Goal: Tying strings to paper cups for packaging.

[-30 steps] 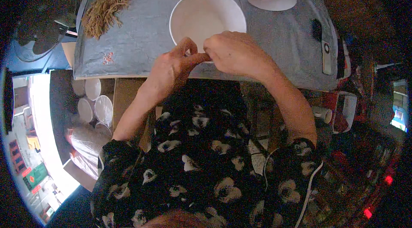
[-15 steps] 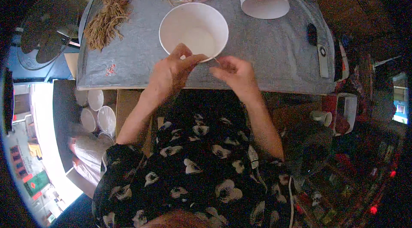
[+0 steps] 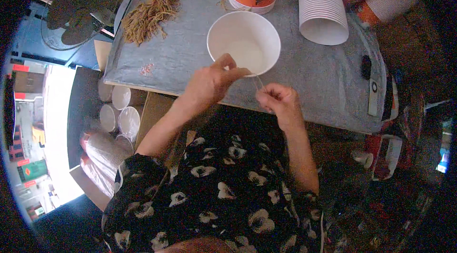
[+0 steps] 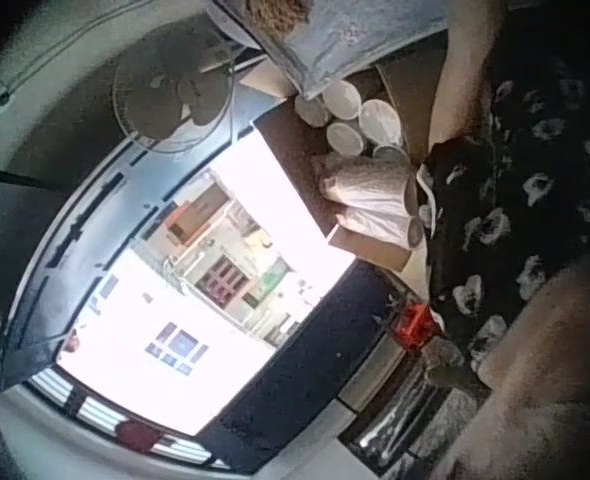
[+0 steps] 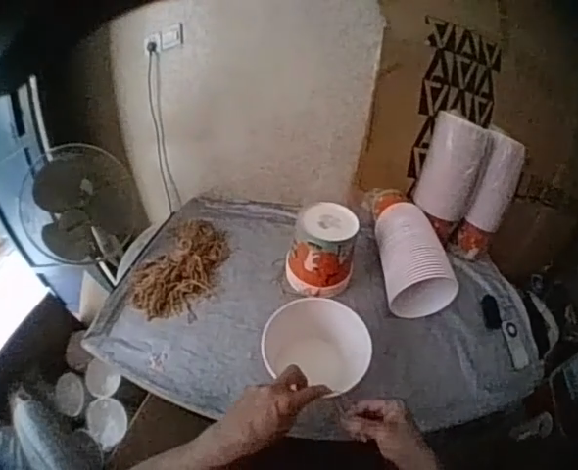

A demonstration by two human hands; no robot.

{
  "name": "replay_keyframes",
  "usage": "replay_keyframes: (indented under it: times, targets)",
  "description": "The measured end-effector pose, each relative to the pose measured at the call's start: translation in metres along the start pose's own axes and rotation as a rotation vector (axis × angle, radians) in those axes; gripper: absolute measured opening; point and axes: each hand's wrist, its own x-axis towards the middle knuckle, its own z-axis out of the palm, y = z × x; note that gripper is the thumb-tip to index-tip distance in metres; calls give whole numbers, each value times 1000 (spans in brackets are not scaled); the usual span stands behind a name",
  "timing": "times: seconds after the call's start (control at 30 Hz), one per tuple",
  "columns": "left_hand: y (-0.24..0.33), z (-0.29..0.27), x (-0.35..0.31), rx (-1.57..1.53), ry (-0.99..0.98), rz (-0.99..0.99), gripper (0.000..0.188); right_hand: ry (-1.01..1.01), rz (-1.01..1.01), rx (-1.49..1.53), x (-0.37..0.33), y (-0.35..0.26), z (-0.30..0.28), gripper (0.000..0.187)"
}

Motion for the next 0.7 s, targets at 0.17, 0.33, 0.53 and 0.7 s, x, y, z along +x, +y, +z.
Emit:
replay_keyframes:
  times: [0.17,0.33,0.53,0.7]
  targets:
    - [-19,-1,5,-29,87,107,36,-22,-34,-182,-21,-30,-13,7]
    - [22,-28,25,-736,-228,52,24,-58,-85,-266,-14,-49,-13,10]
    - [13,-13,42,-1074,-514,-85,28,-38,-99,-17,-13,-56,-15,16]
    - [17,-15,40,-1160,-472,-150,27,222,-412,-23,-14,-48,-7,16]
